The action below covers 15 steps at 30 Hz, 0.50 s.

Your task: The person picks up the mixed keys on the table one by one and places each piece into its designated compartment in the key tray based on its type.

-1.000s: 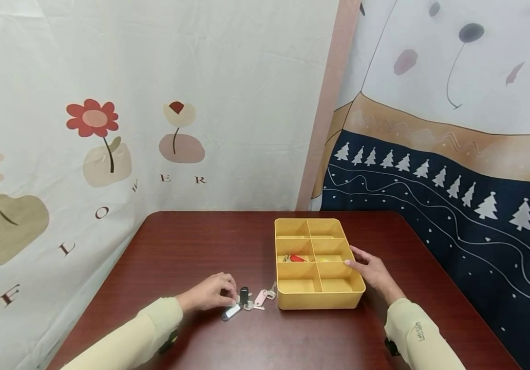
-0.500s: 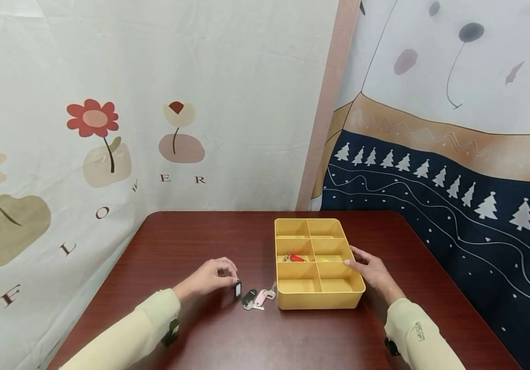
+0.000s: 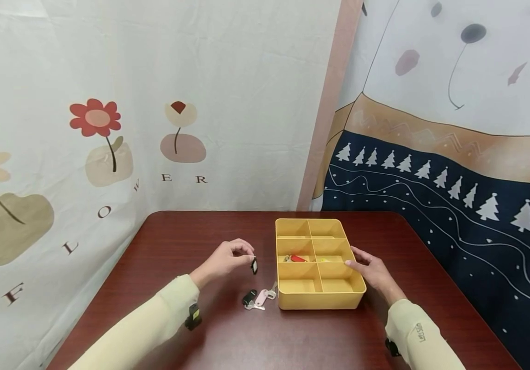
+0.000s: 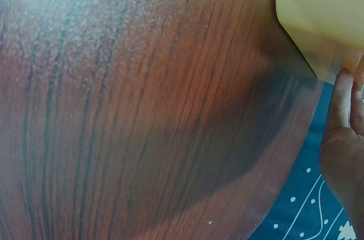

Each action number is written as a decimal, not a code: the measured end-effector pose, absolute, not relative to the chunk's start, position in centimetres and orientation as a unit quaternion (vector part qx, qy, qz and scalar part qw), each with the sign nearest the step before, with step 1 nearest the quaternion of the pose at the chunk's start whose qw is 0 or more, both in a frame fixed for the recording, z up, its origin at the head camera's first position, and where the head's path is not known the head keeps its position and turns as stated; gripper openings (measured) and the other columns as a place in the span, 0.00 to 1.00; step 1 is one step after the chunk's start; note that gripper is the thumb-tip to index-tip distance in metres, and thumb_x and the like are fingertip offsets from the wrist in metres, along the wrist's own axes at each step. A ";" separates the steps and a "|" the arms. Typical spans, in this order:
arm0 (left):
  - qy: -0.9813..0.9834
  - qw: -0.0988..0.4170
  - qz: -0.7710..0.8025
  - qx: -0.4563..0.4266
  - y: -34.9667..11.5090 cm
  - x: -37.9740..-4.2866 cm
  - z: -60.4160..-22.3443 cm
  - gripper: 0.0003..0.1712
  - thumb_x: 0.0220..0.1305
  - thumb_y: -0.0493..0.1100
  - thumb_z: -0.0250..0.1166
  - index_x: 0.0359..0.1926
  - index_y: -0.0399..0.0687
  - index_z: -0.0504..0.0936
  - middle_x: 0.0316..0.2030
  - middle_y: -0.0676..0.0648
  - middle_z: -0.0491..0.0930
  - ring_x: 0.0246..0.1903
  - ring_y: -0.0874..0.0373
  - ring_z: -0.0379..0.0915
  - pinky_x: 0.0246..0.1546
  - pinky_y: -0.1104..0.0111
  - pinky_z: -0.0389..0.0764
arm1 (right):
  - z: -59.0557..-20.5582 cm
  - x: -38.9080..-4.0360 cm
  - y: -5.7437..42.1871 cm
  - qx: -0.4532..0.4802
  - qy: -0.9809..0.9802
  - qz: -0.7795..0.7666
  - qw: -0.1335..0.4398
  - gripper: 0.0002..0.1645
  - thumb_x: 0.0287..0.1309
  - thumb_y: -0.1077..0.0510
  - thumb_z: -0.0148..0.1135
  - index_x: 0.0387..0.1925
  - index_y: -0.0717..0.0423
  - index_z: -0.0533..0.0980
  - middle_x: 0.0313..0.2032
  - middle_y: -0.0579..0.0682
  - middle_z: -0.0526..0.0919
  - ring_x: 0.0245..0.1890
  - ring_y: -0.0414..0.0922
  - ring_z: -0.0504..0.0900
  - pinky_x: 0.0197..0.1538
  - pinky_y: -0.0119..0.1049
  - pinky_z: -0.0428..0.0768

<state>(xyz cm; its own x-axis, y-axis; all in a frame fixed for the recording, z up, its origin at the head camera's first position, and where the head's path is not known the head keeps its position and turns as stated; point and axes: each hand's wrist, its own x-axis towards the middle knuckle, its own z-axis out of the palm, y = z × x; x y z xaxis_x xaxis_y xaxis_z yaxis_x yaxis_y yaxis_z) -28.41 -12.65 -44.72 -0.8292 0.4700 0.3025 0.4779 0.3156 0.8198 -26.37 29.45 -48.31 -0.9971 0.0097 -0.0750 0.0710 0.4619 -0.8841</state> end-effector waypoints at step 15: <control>-0.782 -0.007 -0.532 -0.325 -6.3 -28.5 -43.4 0.02 0.62 0.33 0.67 0.35 0.36 0.85 0.38 0.44 0.81 0.40 0.58 0.74 0.43 0.68 0.75 | -48.3 -26.4 29.3 0.029 0.855 -0.517 0.027 0.40 0.66 0.51 0.64 0.73 0.57 0.61 0.65 0.65 0.70 0.62 0.58 0.70 0.62 0.51 0.71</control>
<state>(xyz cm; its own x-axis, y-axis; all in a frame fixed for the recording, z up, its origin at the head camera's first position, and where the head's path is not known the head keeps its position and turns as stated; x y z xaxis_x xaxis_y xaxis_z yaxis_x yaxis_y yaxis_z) -28.52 -6.31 -43.42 -0.7880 0.5163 0.3354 0.5014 0.2220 0.8362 -26.44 29.34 -48.33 -0.9968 0.0213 -0.0769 0.0780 0.4643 -0.8822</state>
